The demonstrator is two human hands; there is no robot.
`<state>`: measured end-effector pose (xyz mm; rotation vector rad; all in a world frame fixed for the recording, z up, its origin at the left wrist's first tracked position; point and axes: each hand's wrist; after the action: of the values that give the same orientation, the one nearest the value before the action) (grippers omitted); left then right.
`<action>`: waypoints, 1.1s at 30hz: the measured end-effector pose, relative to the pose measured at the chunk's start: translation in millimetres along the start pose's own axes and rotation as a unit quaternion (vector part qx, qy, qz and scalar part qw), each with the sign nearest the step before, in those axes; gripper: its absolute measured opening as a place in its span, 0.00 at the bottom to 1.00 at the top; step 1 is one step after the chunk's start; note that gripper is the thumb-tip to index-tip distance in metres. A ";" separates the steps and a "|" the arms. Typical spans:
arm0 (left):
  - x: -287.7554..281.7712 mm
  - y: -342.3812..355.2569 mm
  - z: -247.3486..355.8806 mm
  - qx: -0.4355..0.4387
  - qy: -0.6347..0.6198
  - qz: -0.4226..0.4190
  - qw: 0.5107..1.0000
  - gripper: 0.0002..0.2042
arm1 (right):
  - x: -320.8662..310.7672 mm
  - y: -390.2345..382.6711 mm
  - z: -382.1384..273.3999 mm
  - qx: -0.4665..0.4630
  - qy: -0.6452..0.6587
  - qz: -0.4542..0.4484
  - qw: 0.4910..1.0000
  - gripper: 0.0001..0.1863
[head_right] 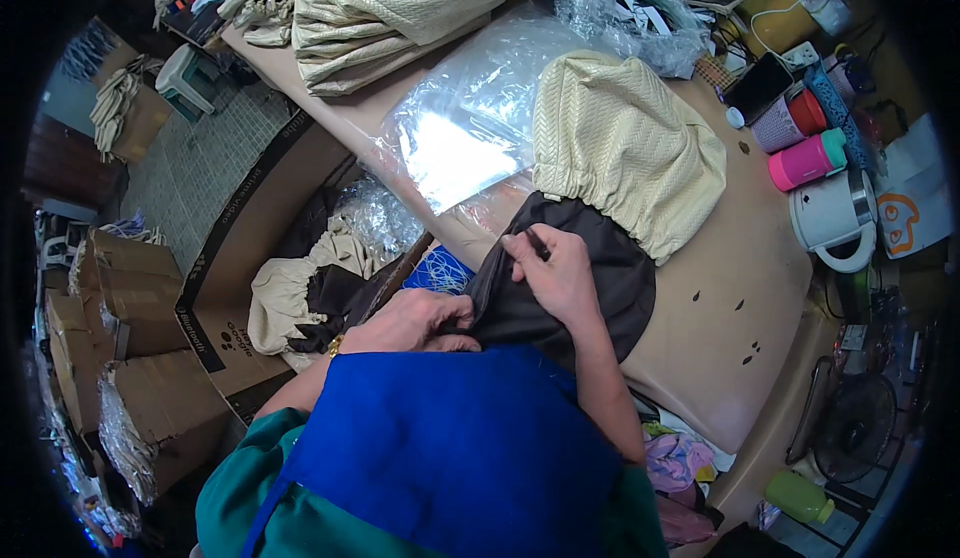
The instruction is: The person takes a partially assembled leather bag from a box, pulls out the inner lining, and uses a needle and thread to hand-sew the lining to the leather exterior at the opening, finishing by wiping the bag with a cloth.
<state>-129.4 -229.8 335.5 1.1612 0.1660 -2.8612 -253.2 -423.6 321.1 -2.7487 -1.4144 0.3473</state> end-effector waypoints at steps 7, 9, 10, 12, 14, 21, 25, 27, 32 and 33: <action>-19.4 5.5 -32.7 -0.071 0.041 0.131 0.988 0.26 | -18.1 -2.5 6.1 0.013 0.077 0.009 0.997 0.13; -14.8 30.8 -37.7 -0.097 -0.096 0.225 0.965 0.24 | -17.2 -3.9 5.6 0.003 0.074 0.004 0.997 0.13; -16.7 40.9 -32.8 -0.116 -0.049 0.194 0.973 0.23 | -17.6 -1.1 1.3 -0.040 0.019 0.051 0.998 0.12; -20.2 56.2 -21.4 -0.150 0.044 0.131 0.979 0.22 | -20.3 17.1 -19.5 -0.122 -0.094 0.146 0.977 0.13; -5.3 57.7 -29.9 -0.081 0.084 0.159 0.980 0.21 | -34.1 53.1 -56.8 -0.196 -0.242 0.206 0.928 0.20; -8.1 33.6 -8.4 -0.081 0.078 0.126 0.986 0.18 | -67.2 180.8 -36.9 -0.074 -0.421 0.130 0.895 0.23; -30.1 15.8 -6.7 -0.074 -0.022 0.223 0.972 0.12 | -85.8 153.8 -94.7 -0.173 -0.351 0.218 0.894 0.14; -63.4 13.8 36.3 -0.032 -0.031 0.269 0.962 0.10 | -142.9 118.6 -135.6 -0.286 -0.236 0.341 0.864 0.10; -90.1 24.7 103.6 0.217 0.103 0.405 0.882 0.09 | -221.7 71.6 -147.0 -0.355 0.163 0.350 0.851 0.09; -88.4 33.7 108.9 0.258 0.142 0.386 0.874 0.09 | -223.2 72.0 -133.8 -0.331 0.192 0.398 0.834 0.09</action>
<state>-138.5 -275.6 472.0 1.3082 -0.8968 -2.0430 -292.7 -635.9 483.2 -3.5169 -0.2303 -0.8213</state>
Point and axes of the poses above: each hand's wrist, its own y-axis towards the middle knuckle, its own x-axis out of the palm, z = x × y, and after that the axes turned 12 degrees about y, right-handed
